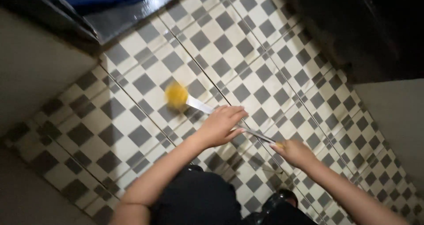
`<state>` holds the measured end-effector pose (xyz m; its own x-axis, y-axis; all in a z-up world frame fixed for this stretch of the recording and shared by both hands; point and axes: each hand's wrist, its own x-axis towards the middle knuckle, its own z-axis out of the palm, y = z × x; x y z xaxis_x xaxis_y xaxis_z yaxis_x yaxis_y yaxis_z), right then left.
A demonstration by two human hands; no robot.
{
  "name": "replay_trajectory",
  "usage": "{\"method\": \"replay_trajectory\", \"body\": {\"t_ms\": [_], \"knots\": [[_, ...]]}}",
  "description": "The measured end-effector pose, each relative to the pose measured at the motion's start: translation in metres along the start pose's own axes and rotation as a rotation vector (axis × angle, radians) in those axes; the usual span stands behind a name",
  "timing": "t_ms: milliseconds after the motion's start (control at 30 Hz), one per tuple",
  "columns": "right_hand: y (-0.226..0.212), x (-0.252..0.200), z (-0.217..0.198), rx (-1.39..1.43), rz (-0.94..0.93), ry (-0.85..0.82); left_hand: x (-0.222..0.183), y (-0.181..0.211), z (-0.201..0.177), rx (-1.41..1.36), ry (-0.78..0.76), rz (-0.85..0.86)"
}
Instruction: Cleaning the toilet, sink, and tiled walls in a bathroom.
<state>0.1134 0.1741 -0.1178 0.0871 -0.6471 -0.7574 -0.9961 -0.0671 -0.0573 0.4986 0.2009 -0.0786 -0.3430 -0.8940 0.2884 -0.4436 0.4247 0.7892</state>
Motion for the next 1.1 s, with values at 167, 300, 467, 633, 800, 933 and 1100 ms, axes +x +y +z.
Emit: {"method": "replay_trajectory", "body": {"t_ms": [167, 300, 467, 633, 800, 933, 1100], "knots": [[0.086, 0.008, -0.052, -0.095, 0.136, 0.051, -0.029, 0.005, -0.012, 0.053, -0.105, -0.012], [0.132, 0.053, -0.029, 0.297, 0.147, 0.186, -0.050, 0.028, -0.044, 0.193, -0.115, -0.135], [0.036, 0.019, -0.027, -0.020, -0.103, 0.094, -0.092, 0.073, -0.074, 0.336, -0.056, -0.306], [-0.012, 0.041, -0.087, -0.062, -0.164, 0.192, -0.146, 0.125, -0.087, 0.493, 0.071, -0.424], [-0.002, 0.095, -0.069, 0.073, -0.092, 0.330, -0.175, 0.114, -0.064, 0.502, 0.098, -0.426], [-0.033, 0.020, -0.004, -0.010, -0.036, 0.016, -0.171, 0.101, -0.063, 0.473, 0.095, -0.399], [-0.056, -0.033, -0.028, -0.418, -0.241, 0.020, -0.143, 0.077, -0.060, 0.457, 0.125, -0.308]]}}
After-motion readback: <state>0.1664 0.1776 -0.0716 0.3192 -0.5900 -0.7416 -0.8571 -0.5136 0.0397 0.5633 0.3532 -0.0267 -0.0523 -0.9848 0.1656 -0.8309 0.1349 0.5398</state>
